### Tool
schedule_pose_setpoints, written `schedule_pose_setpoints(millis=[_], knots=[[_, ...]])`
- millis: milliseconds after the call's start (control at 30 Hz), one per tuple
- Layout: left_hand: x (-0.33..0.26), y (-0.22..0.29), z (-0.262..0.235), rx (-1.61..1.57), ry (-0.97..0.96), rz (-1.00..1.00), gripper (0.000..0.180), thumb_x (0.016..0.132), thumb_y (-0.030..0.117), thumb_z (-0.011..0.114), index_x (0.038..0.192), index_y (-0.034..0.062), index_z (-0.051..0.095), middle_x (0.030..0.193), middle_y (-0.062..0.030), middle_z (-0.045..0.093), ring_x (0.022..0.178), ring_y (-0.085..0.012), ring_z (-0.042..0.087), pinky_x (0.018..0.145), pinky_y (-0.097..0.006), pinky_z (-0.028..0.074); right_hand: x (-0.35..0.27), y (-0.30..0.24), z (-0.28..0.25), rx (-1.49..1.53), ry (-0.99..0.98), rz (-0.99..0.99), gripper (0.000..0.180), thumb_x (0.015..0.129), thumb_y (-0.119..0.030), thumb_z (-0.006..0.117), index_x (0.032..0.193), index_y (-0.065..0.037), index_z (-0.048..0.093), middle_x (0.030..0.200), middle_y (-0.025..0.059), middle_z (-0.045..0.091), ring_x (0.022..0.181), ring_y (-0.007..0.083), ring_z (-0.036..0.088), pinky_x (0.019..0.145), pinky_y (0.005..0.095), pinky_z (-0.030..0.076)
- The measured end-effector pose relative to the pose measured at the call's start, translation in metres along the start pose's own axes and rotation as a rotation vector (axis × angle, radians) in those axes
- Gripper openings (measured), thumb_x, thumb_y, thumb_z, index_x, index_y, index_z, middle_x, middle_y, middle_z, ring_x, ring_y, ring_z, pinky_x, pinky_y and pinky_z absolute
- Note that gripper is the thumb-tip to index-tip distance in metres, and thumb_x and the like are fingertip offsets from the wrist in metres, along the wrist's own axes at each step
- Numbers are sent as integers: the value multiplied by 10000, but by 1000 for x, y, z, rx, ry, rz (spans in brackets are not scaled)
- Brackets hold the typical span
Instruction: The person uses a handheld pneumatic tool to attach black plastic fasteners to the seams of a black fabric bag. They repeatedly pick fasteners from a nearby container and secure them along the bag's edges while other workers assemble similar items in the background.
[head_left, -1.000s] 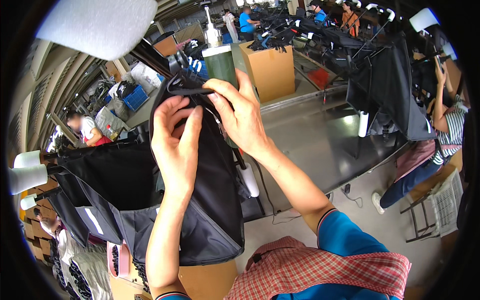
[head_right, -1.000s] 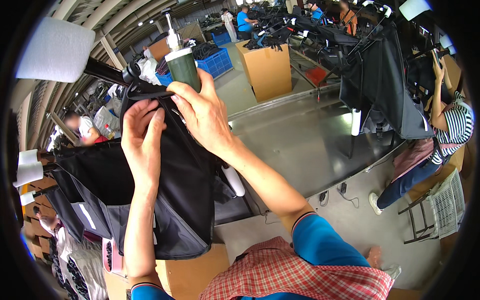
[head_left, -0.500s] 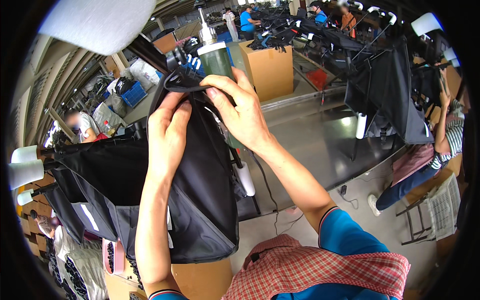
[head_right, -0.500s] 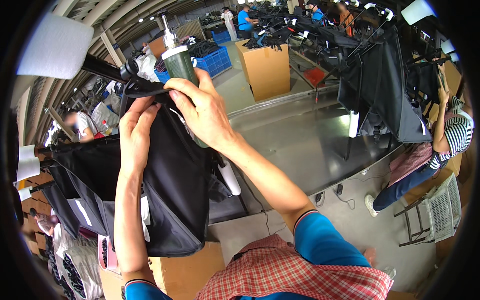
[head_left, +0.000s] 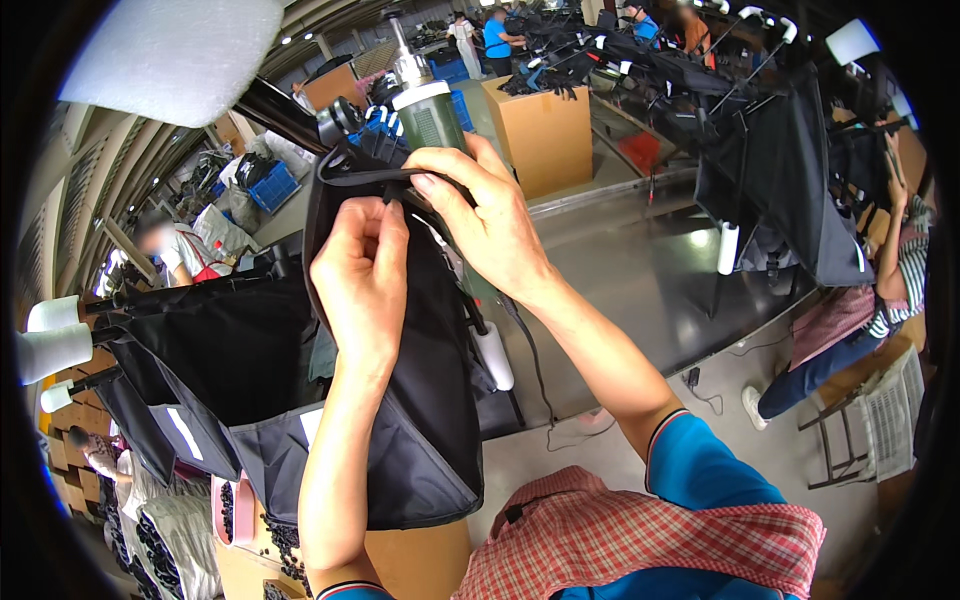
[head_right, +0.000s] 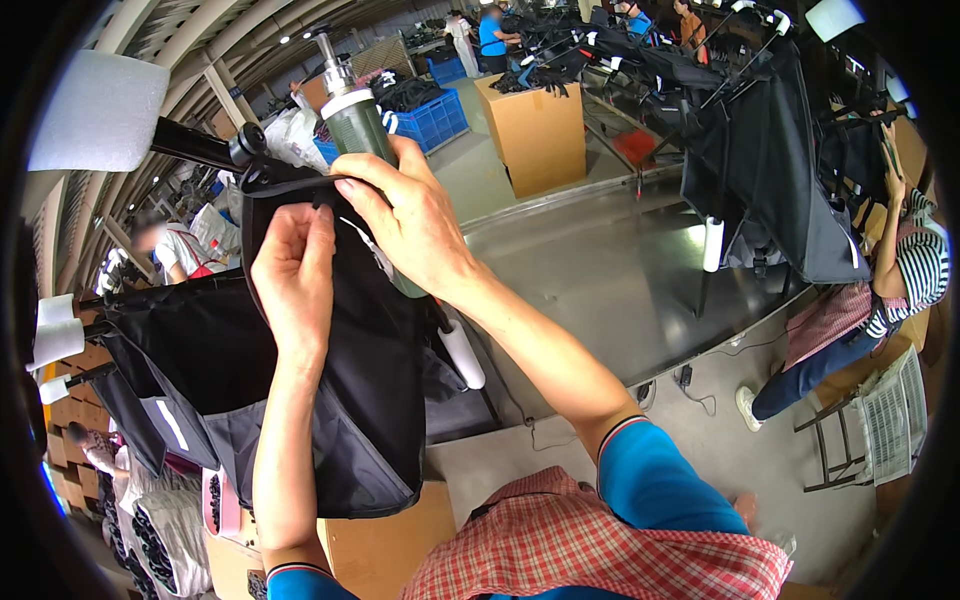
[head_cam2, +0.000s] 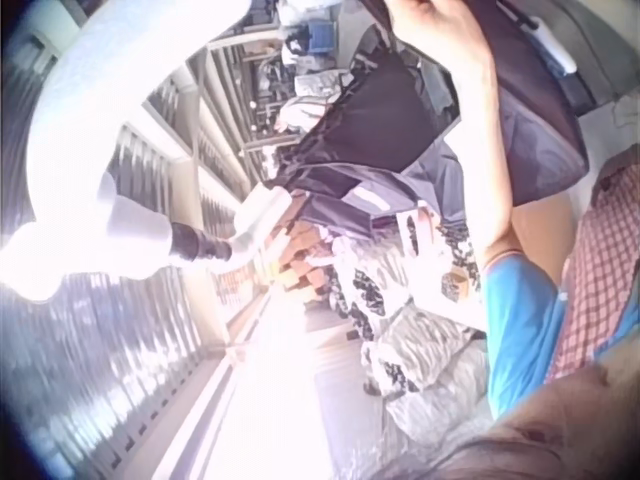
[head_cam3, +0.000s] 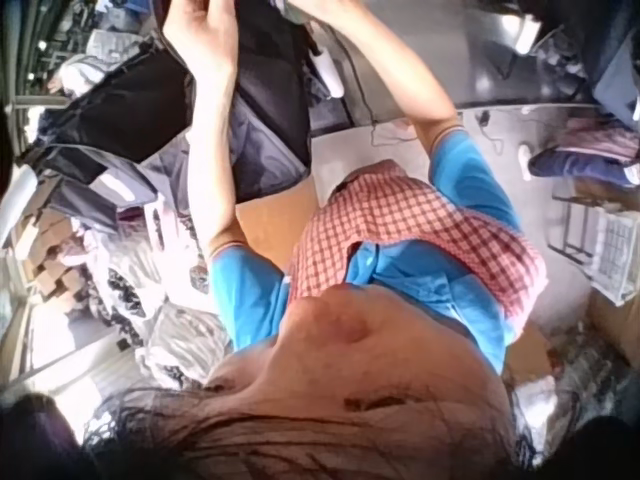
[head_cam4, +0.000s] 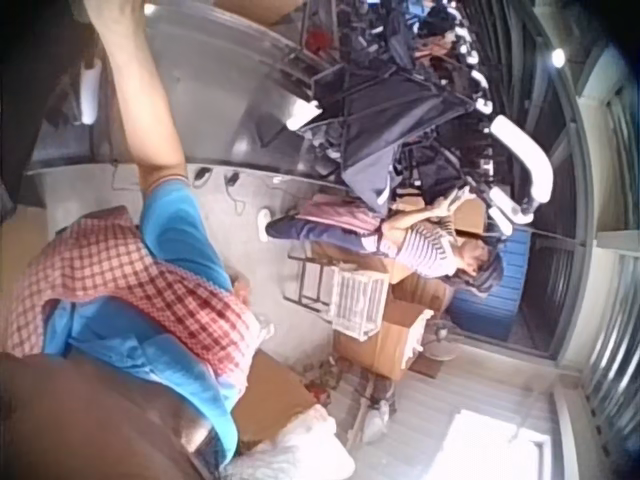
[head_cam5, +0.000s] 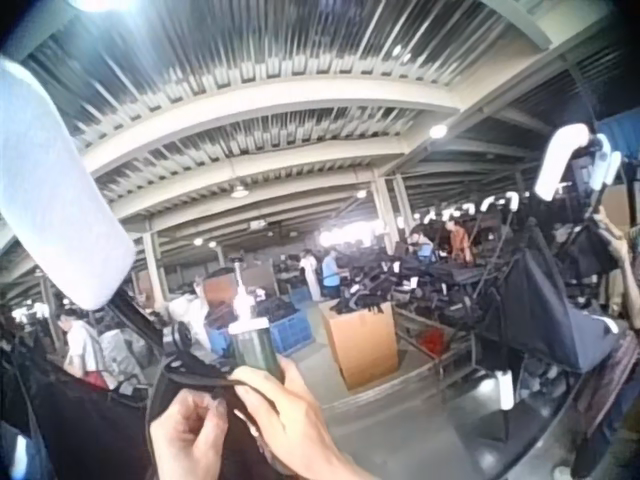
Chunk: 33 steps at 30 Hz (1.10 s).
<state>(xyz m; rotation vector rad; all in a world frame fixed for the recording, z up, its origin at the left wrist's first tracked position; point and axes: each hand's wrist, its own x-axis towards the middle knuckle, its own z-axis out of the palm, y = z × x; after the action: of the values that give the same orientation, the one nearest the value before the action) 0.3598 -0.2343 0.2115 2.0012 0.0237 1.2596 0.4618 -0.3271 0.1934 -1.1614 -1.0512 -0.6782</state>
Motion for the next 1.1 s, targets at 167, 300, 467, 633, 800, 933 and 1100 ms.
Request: schedule_pose_setpoints(millis=[167, 300, 467, 633, 800, 933, 1100], knots=[[3, -2, 0, 62, 47, 78, 64, 916, 60, 604, 907, -2, 587, 687, -24, 591, 586, -49, 505, 553, -214, 444, -4, -4, -5, 138, -83, 116, 193, 899, -151, 629, 1075, -72, 641, 1013, 125, 564, 916, 234, 582, 797, 332, 479], [1, -4, -3, 3, 68, 95, 55, 900, 29, 600, 946, 1, 590, 713, -23, 592, 616, -52, 507, 583, -215, 451, -1, -10, -16, 387, -242, 302, 217, 887, -210, 652, 1068, -90, 650, 1001, 131, 584, 952, 261, 569, 853, 360, 466], [0, -3, -7, 24, 68, 101, 75, 902, 13, 579, 977, 2, 584, 716, -16, 579, 641, -45, 497, 601, -212, 446, 6, 1, -6, -11, -92, 28, 233, 871, -175, 676, 1080, -75, 642, 975, 63, 574, 927, 163, 562, 784, 304, 484], [-3, 7, -18, 91, -50, -28, 173, 968, 72, 510, 1109, -10, 566, 760, 0, 569, 559, -24, 438, 493, -173, 347, 9, -4, 11, -137, -6, 57, 316, 768, -185, 764, 1064, -147, 660, 1137, 137, 514, 1015, 272, 565, 857, 357, 472], [-44, 76, -39, 59, -324, 260, 281, 876, -19, 557, 1156, -45, 546, 914, -106, 618, 680, -112, 531, 629, -236, 429, 5, -2, 12, -171, 18, -3, 310, 787, -198, 748, 1079, -163, 649, 1213, 174, 497, 1054, 350, 556, 873, 397, 473], [3, 36, -22, -17, -45, 141, 553, 850, -6, 625, 1356, -15, 402, 1289, -131, 502, 1143, -204, 508, 970, -330, 401, 1, -4, 8, -251, 24, -11, 373, 778, -163, 752, 1124, -192, 615, 1243, 166, 475, 1048, 359, 577, 825, 395, 507], [30, -1, -16, -89, -277, 74, 319, 957, 78, 515, 1260, -18, 550, 1189, -122, 621, 1118, -167, 550, 972, -298, 411, 5, -14, 3, -171, -71, 114, 415, 792, -172, 735, 1184, -216, 606, 1295, 169, 458, 1145, 379, 538, 914, 420, 480]])
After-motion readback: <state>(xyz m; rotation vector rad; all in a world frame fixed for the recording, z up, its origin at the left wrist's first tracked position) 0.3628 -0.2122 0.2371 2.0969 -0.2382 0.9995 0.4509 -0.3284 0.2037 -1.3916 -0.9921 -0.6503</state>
